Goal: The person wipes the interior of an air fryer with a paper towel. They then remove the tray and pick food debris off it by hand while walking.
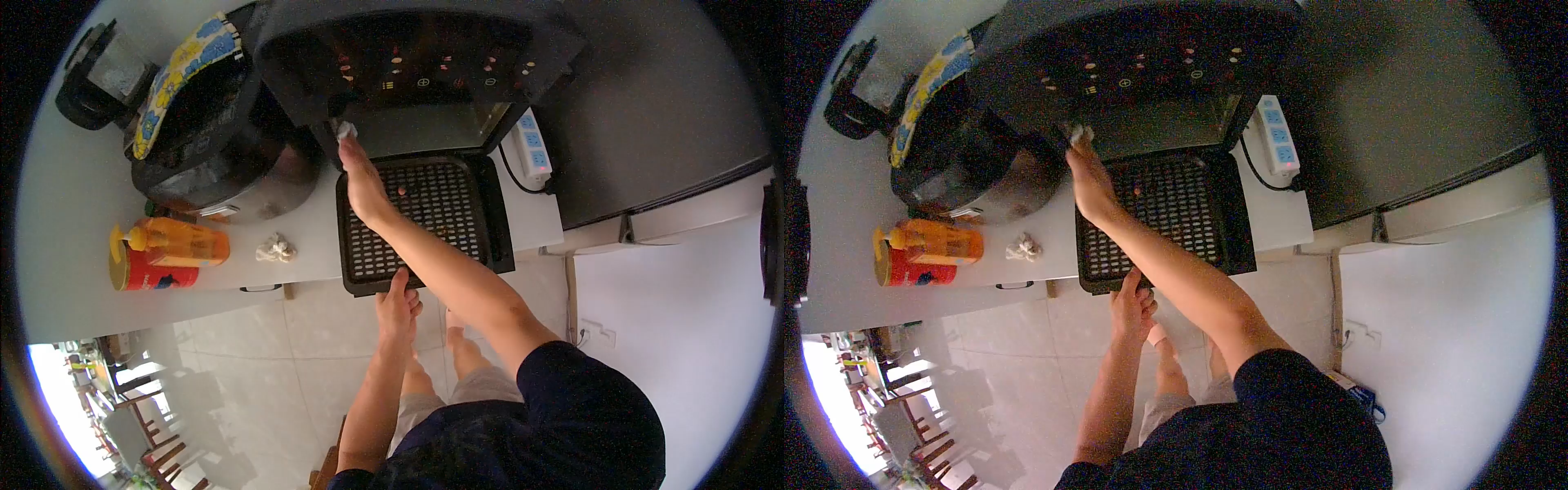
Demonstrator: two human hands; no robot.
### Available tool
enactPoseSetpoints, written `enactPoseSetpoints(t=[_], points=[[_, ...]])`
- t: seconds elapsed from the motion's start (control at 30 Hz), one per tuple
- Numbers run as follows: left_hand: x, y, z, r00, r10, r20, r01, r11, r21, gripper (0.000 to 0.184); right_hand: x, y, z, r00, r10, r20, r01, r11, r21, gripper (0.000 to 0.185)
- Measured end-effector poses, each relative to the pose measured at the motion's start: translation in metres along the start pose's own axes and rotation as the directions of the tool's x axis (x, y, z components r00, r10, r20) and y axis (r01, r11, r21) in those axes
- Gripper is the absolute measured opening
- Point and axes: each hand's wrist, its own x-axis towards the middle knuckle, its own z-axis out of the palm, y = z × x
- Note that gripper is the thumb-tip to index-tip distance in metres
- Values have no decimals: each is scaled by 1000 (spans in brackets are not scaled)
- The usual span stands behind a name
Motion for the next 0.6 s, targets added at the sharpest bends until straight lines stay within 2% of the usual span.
enactPoseSetpoints(t=[0.07, 0.1, 0.17, 0.23, 0.27, 0.3, 0.33, 0.43, 0.47, 0.5, 0.57, 0.6], points=[[2, 0, 0, 999, -4, 37, 3, 1000, 17, 25, 6, -18, 8, 986, -114, -121, 107, 992, -61, 57], [4, 1, 0, 999, -2, 38, 1, 1000, 17, 25, 9, -15, 10, 986, -116, -121, 109, 992, -61, 57], [2, -4, 0, 1000, 27, 13, -27, 999, 17, 26, 6, -8, 11, 930, -353, -98, 319, 912, -259, 57], [3, 0, 1, 1000, 5, 14, -5, 1000, 2, 25, 3, -7, 13, 920, -368, -133, 328, 911, -248, 56], [1, 0, -1, 999, 18, 46, -19, 1000, 18, 24, 1, -7, 8, 982, -106, -154, 88, 989, -122, 61], [0, 0, -2, 996, 32, 81, -35, 999, 33, 23, 1, -12, 6, 977, 161, -141, -162, 987, 5, 66], [2, -1, -4, 996, 18, 85, -19, 1000, 15, 18, 13, -9, 7, 971, 141, -194, -143, 990, 1, 69], [2, 0, -1, 1000, -9, 20, 9, 1000, -24, 20, 18, -35, 4, 965, 169, -203, -171, 985, 10, 70], [1, 0, -1, 1000, -10, 20, 11, 1000, -24, 20, 18, -28, 0, 979, 102, -179, -114, 991, -63, 68], [0, 1, -2, 1000, -20, 16, 20, 999, -26, 20, 24, -21, -2, 979, 100, -180, -113, 991, -64, 68], [-1, 0, -1, 1000, -29, 11, 29, 999, -37, 21, 47, 3, -11, 955, 237, -176, -246, 969, -32, 67], [0, 0, -1, 1000, -31, 0, 31, 998, -45, 22, 83, 31, -29, 921, 343, -185, -362, 929, -78, 66]])
